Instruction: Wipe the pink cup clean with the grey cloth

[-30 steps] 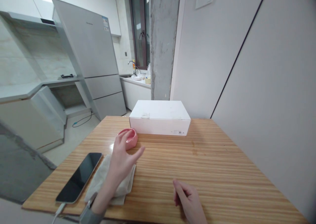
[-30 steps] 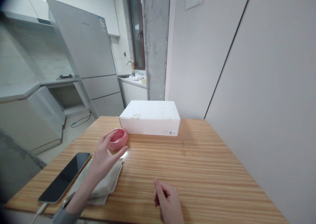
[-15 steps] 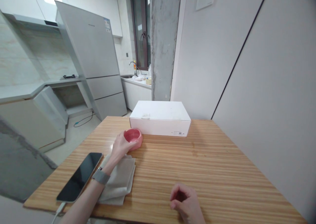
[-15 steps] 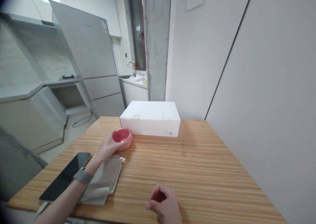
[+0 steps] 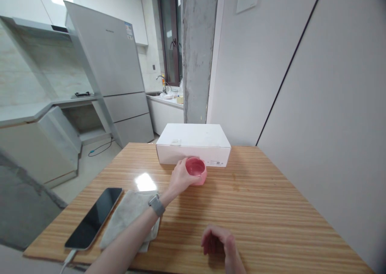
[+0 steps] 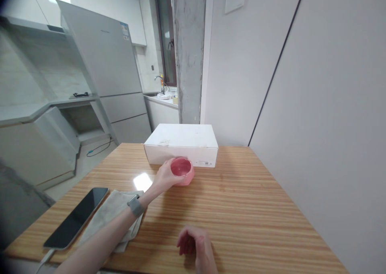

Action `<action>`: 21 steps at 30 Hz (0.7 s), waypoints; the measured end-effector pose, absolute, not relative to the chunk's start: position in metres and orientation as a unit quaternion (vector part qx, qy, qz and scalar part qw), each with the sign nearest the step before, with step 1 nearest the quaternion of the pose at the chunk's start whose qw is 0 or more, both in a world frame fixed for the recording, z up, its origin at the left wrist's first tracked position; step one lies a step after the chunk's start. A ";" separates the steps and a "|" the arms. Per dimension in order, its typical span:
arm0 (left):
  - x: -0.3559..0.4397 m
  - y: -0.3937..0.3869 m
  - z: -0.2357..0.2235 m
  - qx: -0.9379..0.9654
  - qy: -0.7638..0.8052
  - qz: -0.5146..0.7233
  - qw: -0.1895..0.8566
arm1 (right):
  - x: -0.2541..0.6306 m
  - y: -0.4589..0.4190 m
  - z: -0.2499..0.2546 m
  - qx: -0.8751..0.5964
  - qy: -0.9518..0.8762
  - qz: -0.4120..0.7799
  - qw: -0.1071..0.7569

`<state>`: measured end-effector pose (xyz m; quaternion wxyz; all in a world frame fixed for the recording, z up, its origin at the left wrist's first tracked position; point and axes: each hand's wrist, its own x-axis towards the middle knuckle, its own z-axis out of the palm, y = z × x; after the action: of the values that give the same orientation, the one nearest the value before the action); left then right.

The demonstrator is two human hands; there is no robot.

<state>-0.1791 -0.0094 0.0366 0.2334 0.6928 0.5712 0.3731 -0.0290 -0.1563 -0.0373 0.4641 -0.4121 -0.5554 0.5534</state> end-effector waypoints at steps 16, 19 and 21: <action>-0.179 -0.016 0.033 0.720 0.521 0.379 0.257 | -0.025 -0.159 -0.046 -0.434 -0.540 0.560 0.453; -0.204 -0.045 0.048 0.751 0.503 0.355 0.238 | -0.025 -0.159 -0.045 -0.438 -0.539 0.557 0.455; -0.233 -0.070 0.052 0.768 0.522 0.295 0.225 | -0.026 -0.158 -0.046 -0.444 -0.535 0.555 0.457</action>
<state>-0.2332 -0.0703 0.0519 0.2248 0.7678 0.5222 0.2953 -0.0258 -0.1582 -0.0459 0.4567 -0.4436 -0.5352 0.5551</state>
